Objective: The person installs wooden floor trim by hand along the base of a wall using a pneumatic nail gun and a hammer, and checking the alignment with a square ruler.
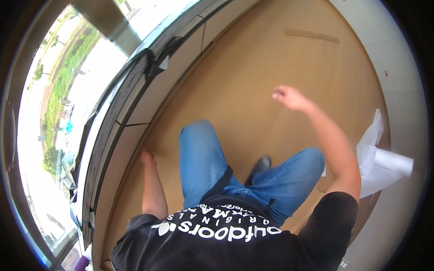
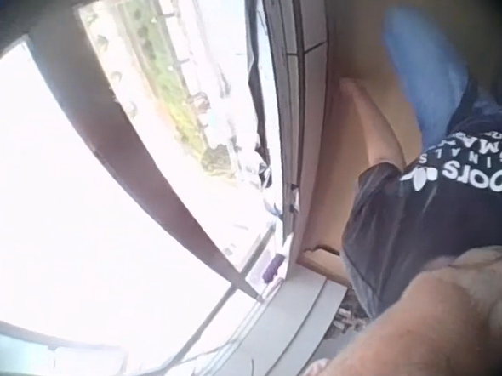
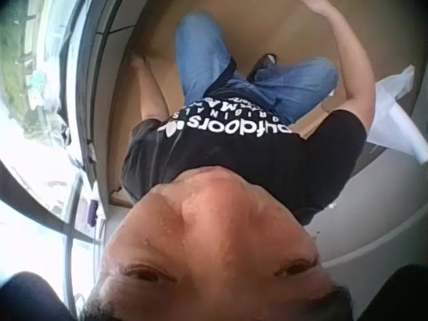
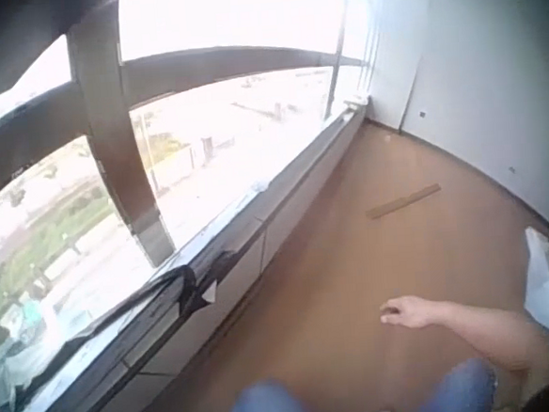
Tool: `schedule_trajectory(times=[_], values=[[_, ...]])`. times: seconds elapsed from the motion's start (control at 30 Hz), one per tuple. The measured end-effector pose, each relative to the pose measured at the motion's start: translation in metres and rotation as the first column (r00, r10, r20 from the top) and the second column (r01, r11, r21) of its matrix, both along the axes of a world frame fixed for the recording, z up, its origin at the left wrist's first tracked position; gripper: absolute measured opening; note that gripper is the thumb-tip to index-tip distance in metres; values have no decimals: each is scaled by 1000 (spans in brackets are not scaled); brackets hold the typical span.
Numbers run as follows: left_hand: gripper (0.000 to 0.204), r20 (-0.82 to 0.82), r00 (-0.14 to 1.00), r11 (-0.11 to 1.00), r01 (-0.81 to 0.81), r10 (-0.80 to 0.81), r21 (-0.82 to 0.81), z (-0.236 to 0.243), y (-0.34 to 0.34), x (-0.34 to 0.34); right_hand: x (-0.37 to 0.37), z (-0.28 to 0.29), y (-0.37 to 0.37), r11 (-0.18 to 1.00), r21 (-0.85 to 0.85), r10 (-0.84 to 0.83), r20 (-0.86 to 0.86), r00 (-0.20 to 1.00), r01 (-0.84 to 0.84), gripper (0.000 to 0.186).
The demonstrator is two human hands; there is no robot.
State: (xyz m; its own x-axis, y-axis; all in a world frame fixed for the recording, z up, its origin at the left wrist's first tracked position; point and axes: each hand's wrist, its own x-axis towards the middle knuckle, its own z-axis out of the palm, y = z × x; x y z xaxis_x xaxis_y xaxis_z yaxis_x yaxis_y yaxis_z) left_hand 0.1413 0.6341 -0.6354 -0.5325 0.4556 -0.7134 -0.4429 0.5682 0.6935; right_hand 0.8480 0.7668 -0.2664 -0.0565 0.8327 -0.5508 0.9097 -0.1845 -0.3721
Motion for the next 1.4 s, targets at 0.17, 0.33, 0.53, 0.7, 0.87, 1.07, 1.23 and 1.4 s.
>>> schedule_trajectory(times=[0.17,0.33,0.53,0.7,0.87,1.07,1.23,1.4], values=[[19,25,990,989,-137,139,-60,72,69,108,159,48,40,964,111,-233,-83,969,241,48],[18,-69,909,911,412,-411,9,173,99,76,361,-142,-16,869,200,-425,-164,890,452,39],[40,-163,958,972,228,-236,-63,267,34,159,607,-312,-82,928,138,-361,96,927,347,27],[56,-302,893,911,223,-334,-348,394,35,196,498,-373,-91,918,-189,-365,-66,929,348,28],[52,-449,781,875,246,-434,-417,433,28,199,380,-295,138,975,-20,-222,-200,954,223,39],[44,-506,400,645,460,-764,-610,358,122,278,235,-248,363,978,82,-143,-419,897,194,43],[42,-359,556,657,559,-750,-506,268,183,293,75,-243,414,962,139,-111,-585,803,234,38],[37,-11,973,938,219,-230,-268,177,241,287,5,-262,430,932,76,-202,-700,685,353,40]])
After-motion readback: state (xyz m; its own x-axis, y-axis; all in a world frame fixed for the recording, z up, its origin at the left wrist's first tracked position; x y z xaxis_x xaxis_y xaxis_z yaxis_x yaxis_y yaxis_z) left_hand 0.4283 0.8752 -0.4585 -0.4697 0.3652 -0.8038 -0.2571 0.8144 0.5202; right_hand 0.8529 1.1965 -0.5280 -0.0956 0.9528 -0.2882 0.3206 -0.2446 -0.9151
